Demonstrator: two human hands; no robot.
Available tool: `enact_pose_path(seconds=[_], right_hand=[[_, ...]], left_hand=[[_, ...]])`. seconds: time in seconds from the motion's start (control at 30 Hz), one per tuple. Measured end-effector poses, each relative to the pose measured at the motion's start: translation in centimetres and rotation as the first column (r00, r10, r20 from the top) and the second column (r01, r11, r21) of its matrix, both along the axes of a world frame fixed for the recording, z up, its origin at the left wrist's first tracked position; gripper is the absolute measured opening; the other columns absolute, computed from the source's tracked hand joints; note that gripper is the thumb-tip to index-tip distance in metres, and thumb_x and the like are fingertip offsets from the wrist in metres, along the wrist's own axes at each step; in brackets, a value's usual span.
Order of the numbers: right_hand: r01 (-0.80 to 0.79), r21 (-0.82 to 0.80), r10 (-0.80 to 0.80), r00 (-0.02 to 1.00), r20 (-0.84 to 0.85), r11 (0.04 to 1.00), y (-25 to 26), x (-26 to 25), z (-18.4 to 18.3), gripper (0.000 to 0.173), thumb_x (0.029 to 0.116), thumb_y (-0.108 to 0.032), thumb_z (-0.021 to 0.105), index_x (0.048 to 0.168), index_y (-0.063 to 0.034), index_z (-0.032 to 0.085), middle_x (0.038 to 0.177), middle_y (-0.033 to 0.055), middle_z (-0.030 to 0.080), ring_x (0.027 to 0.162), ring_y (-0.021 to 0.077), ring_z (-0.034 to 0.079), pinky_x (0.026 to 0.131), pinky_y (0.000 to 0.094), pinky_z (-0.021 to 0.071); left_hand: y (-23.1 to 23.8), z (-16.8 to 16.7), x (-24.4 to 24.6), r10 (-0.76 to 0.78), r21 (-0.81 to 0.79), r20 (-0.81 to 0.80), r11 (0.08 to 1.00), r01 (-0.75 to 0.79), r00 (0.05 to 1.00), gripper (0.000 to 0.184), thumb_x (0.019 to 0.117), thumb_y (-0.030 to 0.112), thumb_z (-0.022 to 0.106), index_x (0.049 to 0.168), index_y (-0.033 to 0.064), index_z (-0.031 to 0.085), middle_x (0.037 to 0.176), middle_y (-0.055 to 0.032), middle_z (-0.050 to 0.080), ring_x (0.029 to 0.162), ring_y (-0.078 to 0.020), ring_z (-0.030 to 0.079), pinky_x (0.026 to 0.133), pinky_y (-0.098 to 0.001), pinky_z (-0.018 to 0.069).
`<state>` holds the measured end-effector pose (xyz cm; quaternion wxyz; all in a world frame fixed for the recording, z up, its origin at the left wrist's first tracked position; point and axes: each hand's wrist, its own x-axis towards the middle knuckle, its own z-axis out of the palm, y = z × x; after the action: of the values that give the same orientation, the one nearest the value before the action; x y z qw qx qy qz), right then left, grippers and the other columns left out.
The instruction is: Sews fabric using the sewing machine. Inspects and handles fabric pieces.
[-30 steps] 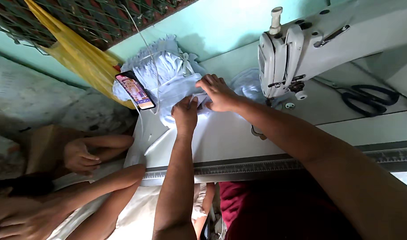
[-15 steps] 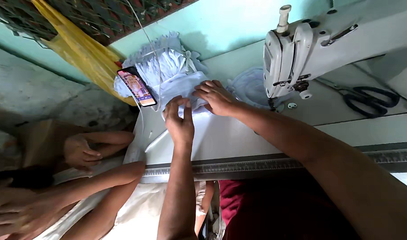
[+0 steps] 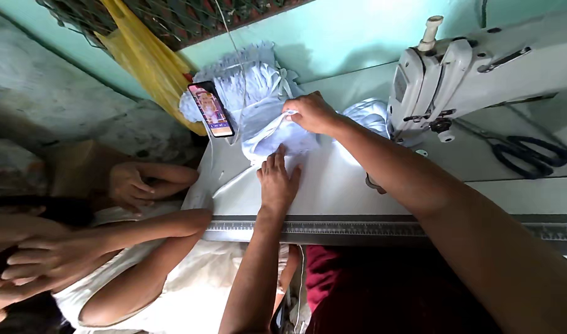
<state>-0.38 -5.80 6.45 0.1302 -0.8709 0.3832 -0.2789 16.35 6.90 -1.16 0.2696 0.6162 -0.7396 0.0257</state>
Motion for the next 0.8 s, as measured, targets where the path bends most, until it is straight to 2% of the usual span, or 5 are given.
enact_pose_path(seconds=[0.27, 0.37, 0.47, 0.63, 0.8], right_hand=[[0.045, 0.077, -0.046, 0.999, 0.013, 0.996, -0.8, 0.1, 2.1, 0.028, 0.1034, -0.019, 0.058, 0.127, -0.0109, 0.071, 0.119, 0.0157, 0.072, 0.12, 0.0357, 0.064, 0.106, 0.0664, 0.0381], [0.046, 0.094, -0.049, 0.998, 0.029, 0.995, -1.1, 0.1, 2.2, 0.028, 0.1027, -0.018, 0.059, 0.126, -0.0105, 0.071, 0.119, 0.0166, 0.072, 0.121, 0.0369, 0.063, 0.105, 0.0679, 0.0388], [0.025, 0.115, -0.03, 0.999, 0.036, 0.993, -1.4, 0.0, 2.1, 0.028, 0.1018, -0.016, 0.059, 0.126, -0.0063, 0.07, 0.12, 0.0198, 0.07, 0.12, 0.0392, 0.063, 0.101, 0.0679, 0.0427], [-0.013, 0.131, 0.006, 0.999, 0.053, 0.991, -1.7, 0.0, 1.5, 0.027, 0.101, -0.013, 0.06, 0.124, -0.0026, 0.07, 0.117, 0.0217, 0.071, 0.115, 0.0386, 0.065, 0.101, 0.0608, 0.0479], [-0.014, 0.135, 0.008, 0.999, 0.048, 0.991, -2.0, 0.0, 2.0, 0.027, 0.101, -0.013, 0.06, 0.124, -0.0025, 0.07, 0.118, 0.0212, 0.071, 0.116, 0.0372, 0.066, 0.102, 0.0587, 0.0481]], left_hand=[[0.3, 1.9, 0.6, 0.198, 0.194, -0.16, 0.967, -0.166, 0.967, 0.07, 0.0996, 0.038, 0.067, 0.153, 0.0011, 0.042, 0.117, -0.0237, 0.068, 0.109, -0.043, 0.064, 0.095, -0.0673, 0.0455], [0.3, 2.3, 1.1, 0.24, 0.158, -0.165, 0.964, -0.214, 0.957, 0.064, 0.099, 0.038, 0.067, 0.148, 0.0015, 0.05, 0.114, -0.0254, 0.067, 0.105, -0.0437, 0.064, 0.092, -0.0667, 0.0473], [-0.4, 2.9, 0.2, 0.136, 0.008, -0.122, 0.991, -0.136, 0.983, 0.046, 0.0995, 0.027, 0.066, 0.135, -0.001, 0.062, 0.127, -0.0281, 0.062, 0.118, -0.0445, 0.06, 0.102, -0.0615, 0.0468], [-5.5, 2.5, -4.1, -0.198, 0.0, -0.031, 0.98, 0.198, 0.98, 0.058, 0.0998, 0.032, 0.064, 0.142, -0.0057, 0.055, 0.146, -0.0275, 0.053, 0.141, -0.0431, 0.046, 0.119, -0.0577, 0.0324], [-5.7, 2.6, -7.5, -0.176, 0.176, 0.155, 0.973, 0.148, 0.972, 0.051, 0.1053, 0.047, 0.051, 0.142, 0.0134, 0.062, 0.155, -0.0146, 0.05, 0.149, -0.0462, 0.033, 0.117, -0.0757, 0.013]])
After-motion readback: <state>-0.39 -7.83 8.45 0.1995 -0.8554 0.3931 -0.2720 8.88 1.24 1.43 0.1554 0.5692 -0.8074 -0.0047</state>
